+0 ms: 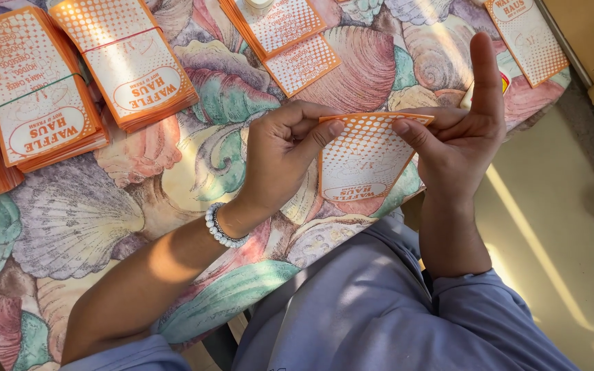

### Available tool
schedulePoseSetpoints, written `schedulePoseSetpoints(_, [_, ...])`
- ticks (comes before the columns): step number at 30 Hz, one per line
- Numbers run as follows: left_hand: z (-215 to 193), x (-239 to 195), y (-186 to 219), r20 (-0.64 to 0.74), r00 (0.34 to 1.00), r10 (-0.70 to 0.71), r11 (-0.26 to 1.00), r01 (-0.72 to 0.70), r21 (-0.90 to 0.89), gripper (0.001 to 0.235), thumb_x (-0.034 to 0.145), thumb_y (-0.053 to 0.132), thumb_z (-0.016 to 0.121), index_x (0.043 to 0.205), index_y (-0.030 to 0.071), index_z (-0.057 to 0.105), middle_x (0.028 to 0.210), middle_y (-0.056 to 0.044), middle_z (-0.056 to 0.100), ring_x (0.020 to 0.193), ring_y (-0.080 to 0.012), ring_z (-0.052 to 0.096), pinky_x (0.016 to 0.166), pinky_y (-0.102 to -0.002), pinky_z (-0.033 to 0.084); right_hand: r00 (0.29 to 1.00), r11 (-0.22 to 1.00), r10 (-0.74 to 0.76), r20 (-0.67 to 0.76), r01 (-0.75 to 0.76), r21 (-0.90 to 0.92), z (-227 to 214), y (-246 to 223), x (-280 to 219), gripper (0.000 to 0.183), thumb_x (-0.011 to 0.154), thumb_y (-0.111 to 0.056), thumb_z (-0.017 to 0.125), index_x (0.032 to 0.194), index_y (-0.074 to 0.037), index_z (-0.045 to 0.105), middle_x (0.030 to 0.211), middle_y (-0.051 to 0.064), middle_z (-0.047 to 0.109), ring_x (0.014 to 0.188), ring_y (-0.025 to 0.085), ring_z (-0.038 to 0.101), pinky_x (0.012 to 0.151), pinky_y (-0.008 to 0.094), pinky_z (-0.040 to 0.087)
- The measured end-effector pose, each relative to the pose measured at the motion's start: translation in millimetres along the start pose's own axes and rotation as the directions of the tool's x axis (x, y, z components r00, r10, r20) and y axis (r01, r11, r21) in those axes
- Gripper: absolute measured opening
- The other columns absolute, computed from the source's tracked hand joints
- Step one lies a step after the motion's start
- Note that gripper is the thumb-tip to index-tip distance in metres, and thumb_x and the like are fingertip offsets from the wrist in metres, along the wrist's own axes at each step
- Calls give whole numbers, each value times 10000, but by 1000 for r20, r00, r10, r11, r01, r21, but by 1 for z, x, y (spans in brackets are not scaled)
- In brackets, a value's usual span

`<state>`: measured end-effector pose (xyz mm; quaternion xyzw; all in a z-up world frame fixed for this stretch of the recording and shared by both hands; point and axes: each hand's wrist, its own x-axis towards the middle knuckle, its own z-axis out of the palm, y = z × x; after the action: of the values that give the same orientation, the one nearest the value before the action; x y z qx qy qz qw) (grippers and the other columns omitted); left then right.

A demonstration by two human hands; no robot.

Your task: Applying glue to the edges of paper bags and folding them to complete the assembly.

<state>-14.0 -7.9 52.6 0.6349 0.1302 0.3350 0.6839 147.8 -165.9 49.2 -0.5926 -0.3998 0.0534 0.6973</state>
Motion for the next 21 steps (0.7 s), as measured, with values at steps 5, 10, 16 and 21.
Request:
schedulePoseSetpoints(5, [-1,1,-1,23,1000,4,1000,-3,-8,118,968,106,747,1060,35,722,886,-27,768,813,-19,632,710,-179,514,1000,1000,10,13,-11,10,-3,2,0,997,906,155,841,1676,55,215,1789,99,209,919,275,746,656,246,541])
schedulePoseSetpoints(10, [-1,0,1,2,999,40,999,-40,4,124,955,87,764,1066,46,725,945,-52,788,866,-41,683,777,-195,563,999,999,37,32,-37,11,-2,1,0,986,888,166,829,1662,64,227,1777,121,226,979,316,756,755,294,617])
schedulePoseSetpoints(16, [-2,1,0,1,998,67,997,-67,30,113,977,82,746,1080,44,724,962,-57,786,889,-46,691,781,-182,556,999,996,2,39,-6,93,-10,8,4,979,904,153,811,1672,66,210,1796,120,200,1005,343,762,776,336,643])
schedulePoseSetpoints(21, [-5,5,0,-12,999,52,998,-52,35,83,984,92,731,1052,44,734,994,-61,783,901,-70,714,792,-192,572,1000,998,-7,22,6,62,-9,7,10,930,915,173,796,1655,72,243,1766,156,286,988,376,754,831,345,636])
